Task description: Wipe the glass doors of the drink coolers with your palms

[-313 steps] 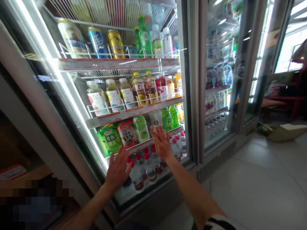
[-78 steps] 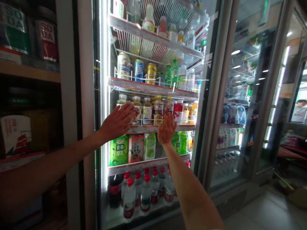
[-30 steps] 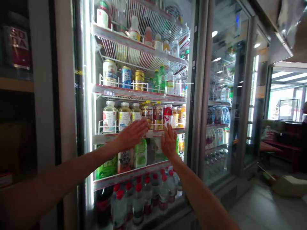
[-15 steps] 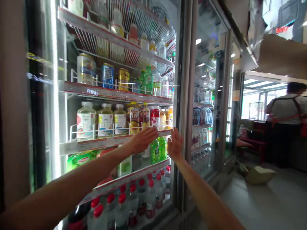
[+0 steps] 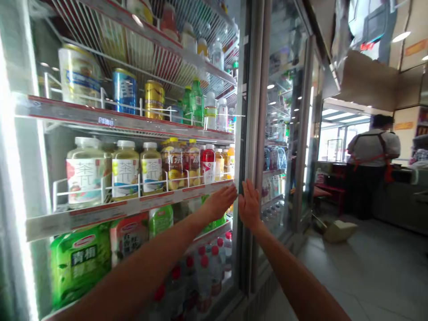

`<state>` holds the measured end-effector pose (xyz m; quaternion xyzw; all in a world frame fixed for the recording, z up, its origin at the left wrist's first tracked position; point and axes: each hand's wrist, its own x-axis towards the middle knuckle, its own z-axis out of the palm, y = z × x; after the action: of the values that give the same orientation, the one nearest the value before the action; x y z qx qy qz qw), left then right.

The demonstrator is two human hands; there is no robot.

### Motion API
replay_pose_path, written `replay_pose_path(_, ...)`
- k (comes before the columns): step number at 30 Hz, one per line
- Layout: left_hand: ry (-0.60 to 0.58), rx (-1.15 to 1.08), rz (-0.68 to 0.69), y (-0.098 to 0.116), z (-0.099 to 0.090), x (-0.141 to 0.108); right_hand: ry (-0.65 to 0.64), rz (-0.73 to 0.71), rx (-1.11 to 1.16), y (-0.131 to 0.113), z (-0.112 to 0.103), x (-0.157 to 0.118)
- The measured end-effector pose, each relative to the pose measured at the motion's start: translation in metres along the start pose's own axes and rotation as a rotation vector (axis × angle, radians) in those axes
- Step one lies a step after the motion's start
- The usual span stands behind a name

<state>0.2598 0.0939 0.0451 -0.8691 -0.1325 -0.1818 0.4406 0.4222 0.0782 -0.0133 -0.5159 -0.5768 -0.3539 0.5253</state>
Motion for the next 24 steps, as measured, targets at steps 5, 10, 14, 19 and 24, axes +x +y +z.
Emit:
replay_pose_path(5,-0.023,0.0,0.044,0.011,0.011,-0.009,-0.019,-0.001,-0.022,-0.004,-0.026,-0.005)
replay_pose_path(10,0.01,0.067,-0.114,-0.024,-0.013,-0.013,-0.006,-0.004,-0.036,-0.021,-0.045,-0.004)
replay_pose_path(14,-0.047,0.099,-0.012,0.013,-0.021,-0.078,-0.051,-0.036,-0.025,-0.047,-0.049,-0.012)
replay_pose_path(19,-0.064,0.181,-0.048,-0.01,-0.048,-0.115,-0.08,-0.128,0.024,-0.084,-0.049,-0.01)
replay_pose_path(24,0.063,0.28,-0.233,-0.068,-0.083,-0.115,-0.032,-0.094,0.074,-0.116,-0.047,0.005)
